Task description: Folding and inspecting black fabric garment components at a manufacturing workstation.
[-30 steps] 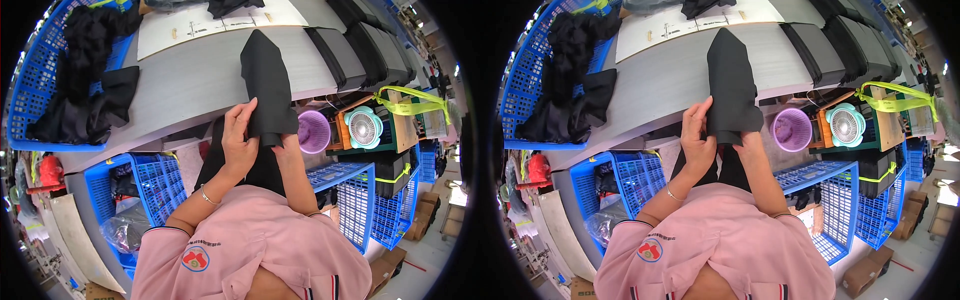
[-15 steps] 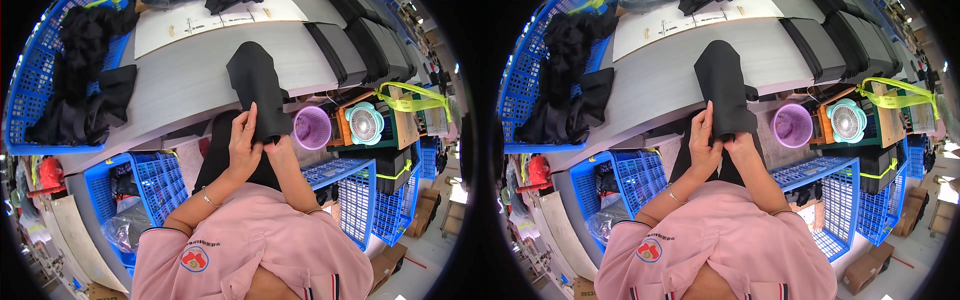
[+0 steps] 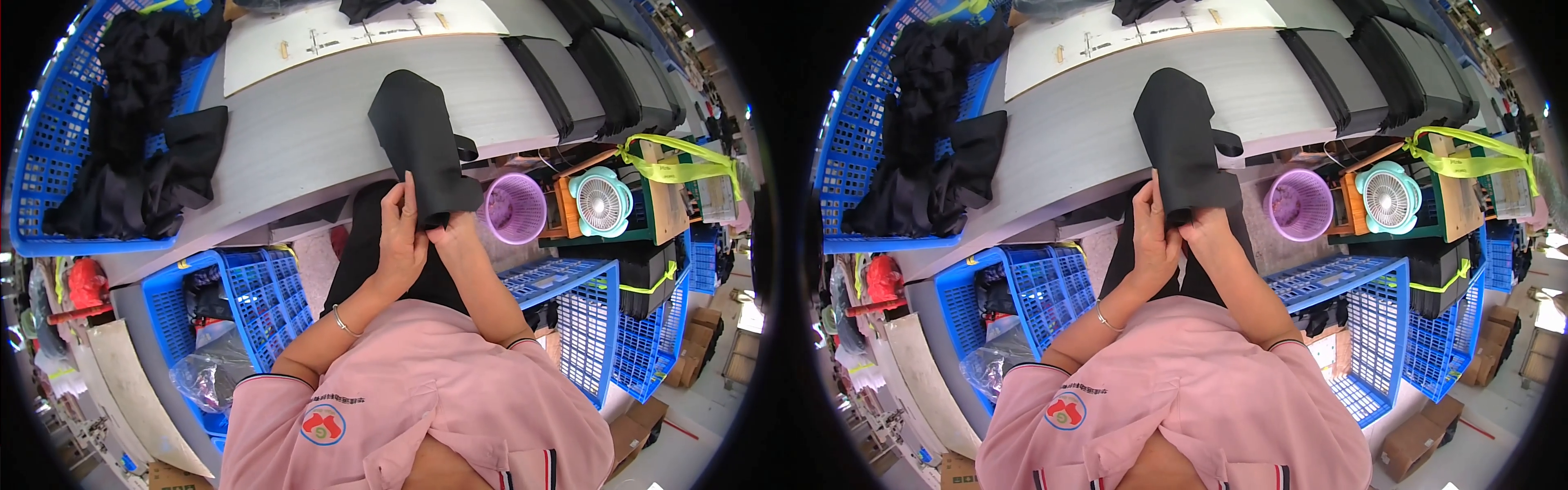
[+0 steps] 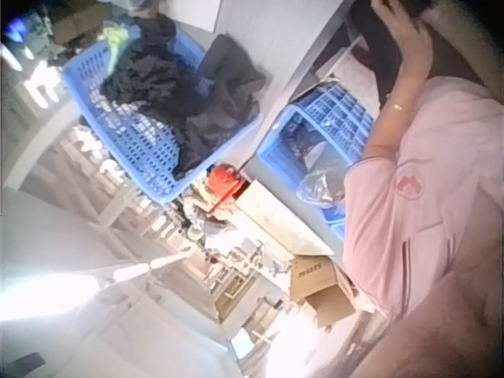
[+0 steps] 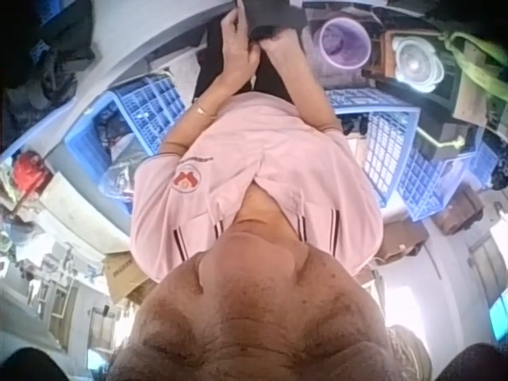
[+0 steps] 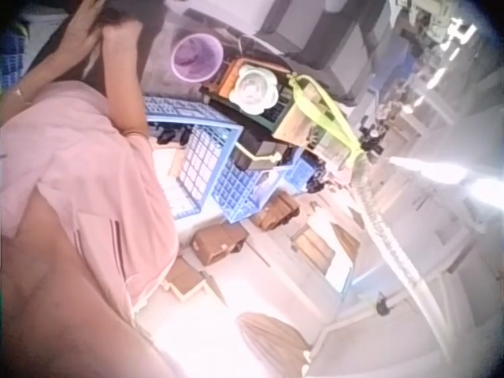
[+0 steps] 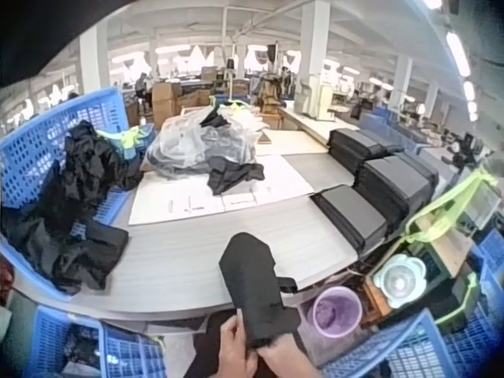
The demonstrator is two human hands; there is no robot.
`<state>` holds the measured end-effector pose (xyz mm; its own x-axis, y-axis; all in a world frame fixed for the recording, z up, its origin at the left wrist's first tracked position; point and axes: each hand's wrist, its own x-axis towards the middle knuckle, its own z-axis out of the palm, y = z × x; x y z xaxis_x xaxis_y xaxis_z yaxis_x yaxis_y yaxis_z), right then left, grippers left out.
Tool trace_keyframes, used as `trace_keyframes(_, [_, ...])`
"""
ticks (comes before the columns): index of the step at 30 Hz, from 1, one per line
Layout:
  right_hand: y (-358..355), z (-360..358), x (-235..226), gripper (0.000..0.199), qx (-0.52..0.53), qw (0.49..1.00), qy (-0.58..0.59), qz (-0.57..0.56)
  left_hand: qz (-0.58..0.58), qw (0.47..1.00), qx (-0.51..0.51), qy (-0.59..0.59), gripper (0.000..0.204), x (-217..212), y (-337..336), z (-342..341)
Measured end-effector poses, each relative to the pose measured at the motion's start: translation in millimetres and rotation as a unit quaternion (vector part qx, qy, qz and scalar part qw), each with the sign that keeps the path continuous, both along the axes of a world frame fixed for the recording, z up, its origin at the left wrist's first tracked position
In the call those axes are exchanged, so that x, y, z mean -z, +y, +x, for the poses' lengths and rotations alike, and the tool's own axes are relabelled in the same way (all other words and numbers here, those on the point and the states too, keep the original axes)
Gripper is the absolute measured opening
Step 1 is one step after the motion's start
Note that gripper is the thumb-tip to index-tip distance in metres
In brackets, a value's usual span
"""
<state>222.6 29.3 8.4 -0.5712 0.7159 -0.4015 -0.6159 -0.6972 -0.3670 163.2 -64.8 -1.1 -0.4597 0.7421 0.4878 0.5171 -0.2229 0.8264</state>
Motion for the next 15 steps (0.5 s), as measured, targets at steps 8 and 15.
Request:
trace_keyframes(8, [0,-15,19,0.044,0.019,0.98,-0.097,0.172,0.012,0.971,0.099,-0.216,0.086,-26,-16,-24])
trace_keyframes(15, [17,-15,56,0.034,-0.041,0.389,-0.511,0.766,-0.067,0.966,-0.056,-0.245,0.046,7,-17,-36])
